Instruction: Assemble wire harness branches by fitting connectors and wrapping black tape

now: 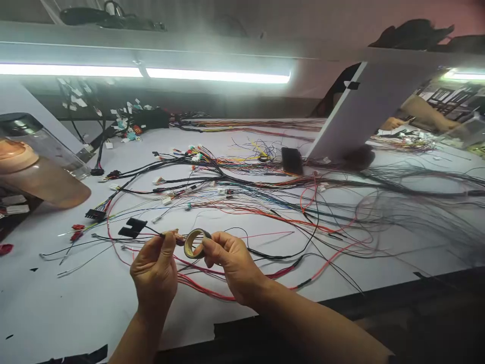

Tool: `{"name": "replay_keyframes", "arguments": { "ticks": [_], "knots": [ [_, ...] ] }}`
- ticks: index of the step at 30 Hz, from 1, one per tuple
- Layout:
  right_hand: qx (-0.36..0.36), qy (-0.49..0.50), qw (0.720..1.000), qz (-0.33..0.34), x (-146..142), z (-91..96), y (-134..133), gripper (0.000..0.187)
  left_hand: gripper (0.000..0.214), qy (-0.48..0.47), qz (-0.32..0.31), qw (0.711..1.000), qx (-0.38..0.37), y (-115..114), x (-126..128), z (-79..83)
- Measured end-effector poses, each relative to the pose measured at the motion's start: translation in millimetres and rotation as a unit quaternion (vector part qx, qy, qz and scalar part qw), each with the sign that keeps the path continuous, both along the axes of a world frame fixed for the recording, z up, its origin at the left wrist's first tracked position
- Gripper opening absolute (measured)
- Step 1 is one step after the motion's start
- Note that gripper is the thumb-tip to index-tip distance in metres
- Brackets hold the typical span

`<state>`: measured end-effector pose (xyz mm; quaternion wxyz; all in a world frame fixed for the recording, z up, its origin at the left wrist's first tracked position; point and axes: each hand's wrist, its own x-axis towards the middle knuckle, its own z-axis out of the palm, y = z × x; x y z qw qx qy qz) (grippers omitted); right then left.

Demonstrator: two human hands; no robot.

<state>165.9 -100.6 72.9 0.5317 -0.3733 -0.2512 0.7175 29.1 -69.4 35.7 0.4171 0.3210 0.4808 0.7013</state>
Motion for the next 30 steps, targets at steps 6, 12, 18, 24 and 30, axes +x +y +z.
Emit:
{"name": "replay_keyframes", "arguments": {
  "ticks": [6,12,18,24,30],
  "knots": [
    [0.053,0.027,0.998,0.022,1,0.5,3,0.032,0.038,-0.078,-0.193,0.974,-0.09,-2,-9,-5.3],
    [-0.006,0.038,0.999,0.001,1,-1.3,2,0.039,0.021,0.004,-0.187,0.98,-0.068,-4,-9,-19.3],
    [-0.078,0.052,0.995,0.035,6,-7.0,5,0.047,0.021,0.077,-0.09,0.993,-0.025,-5,-8,-21.6],
    [0.227,-0.356,0.904,-0.07,18,-17.1,0,0.034,0.022,0.1,-0.059,0.992,-0.043,-4,-5,-18.2],
    [0.361,-0.517,0.773,-0.07,15,-13.7,13,0.038,0.019,0.096,-0.081,0.991,-0.035,-7,-6,-17.2]
  ]
}}
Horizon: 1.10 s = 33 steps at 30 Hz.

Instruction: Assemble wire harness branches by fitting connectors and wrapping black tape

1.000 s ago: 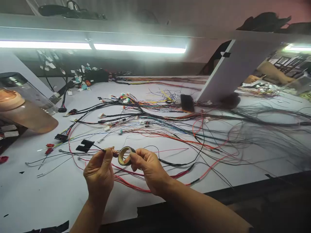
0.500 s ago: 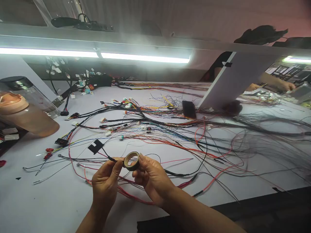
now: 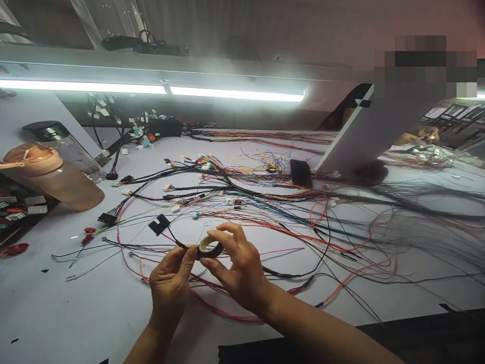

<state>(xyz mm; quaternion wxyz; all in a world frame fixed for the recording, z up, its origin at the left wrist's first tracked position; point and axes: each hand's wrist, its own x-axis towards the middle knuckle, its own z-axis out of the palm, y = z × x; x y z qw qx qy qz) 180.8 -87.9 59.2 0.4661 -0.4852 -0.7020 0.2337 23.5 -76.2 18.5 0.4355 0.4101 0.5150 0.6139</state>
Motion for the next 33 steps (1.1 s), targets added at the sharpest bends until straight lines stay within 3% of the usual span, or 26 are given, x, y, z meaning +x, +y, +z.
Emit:
{"name": "replay_keyframes", "arguments": {
  "ticks": [5,12,19,24,30,33],
  "knots": [
    [-0.042,0.037,0.996,0.076,2,-0.6,15,0.02,0.014,0.028,-0.015,0.999,0.042,-1,0,3.1],
    [-0.061,0.009,0.995,0.075,9,-6.6,25,0.015,0.013,0.072,-0.027,0.995,0.06,-5,1,4.5],
    [-0.157,0.071,0.979,0.107,17,0.5,27,0.026,0.015,0.141,-0.034,0.983,0.109,-1,0,5.6],
    [-0.199,0.074,0.972,0.105,17,4.4,28,0.029,0.011,0.115,-0.093,0.98,0.134,-3,-1,11.8],
    [-0.257,0.063,0.949,0.173,20,12.0,32,0.032,0.01,0.068,-0.124,0.981,0.136,-4,-2,14.3],
    [-0.287,0.055,0.924,0.247,25,17.2,35,0.031,0.011,0.079,-0.145,0.975,0.146,-2,-5,13.1]
  ]
}}
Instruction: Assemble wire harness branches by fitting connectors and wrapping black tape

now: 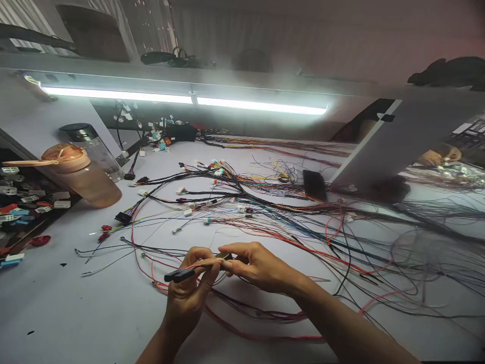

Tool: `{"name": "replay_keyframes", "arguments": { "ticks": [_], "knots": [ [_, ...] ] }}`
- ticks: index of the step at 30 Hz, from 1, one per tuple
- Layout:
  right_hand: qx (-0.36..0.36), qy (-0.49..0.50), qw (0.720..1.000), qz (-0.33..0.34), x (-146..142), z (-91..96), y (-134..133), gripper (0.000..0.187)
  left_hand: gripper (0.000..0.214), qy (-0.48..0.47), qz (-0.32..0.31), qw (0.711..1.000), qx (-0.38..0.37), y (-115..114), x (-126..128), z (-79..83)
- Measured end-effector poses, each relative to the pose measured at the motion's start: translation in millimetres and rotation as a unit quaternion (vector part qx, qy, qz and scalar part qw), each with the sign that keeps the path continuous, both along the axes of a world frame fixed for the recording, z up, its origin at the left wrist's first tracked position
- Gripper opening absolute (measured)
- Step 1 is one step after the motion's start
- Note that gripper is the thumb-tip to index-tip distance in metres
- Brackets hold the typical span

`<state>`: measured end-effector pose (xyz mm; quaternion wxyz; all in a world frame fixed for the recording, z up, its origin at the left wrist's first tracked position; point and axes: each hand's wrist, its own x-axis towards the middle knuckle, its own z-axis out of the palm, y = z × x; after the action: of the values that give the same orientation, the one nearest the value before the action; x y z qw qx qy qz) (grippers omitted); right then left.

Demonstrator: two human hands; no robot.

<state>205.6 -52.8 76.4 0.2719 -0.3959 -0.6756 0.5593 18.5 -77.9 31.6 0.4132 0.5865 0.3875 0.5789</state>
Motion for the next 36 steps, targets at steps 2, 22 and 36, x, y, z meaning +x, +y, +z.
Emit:
{"name": "replay_keyframes", "arguments": {
  "ticks": [2,22,36],
  "knots": [
    [-0.007,0.013,0.999,0.047,2,3.8,2,0.029,0.016,0.022,-0.023,0.999,0.012,1,-3,-1.7],
    [0.331,-0.294,0.893,-0.078,-25,-15.8,139,0.028,0.016,0.01,-0.048,0.999,-0.02,3,-8,-3.9],
    [0.099,-0.16,0.98,-0.067,-10,-29.7,226,0.019,0.013,-0.078,-0.059,0.985,-0.139,1,-1,-1.1]
  ]
}}
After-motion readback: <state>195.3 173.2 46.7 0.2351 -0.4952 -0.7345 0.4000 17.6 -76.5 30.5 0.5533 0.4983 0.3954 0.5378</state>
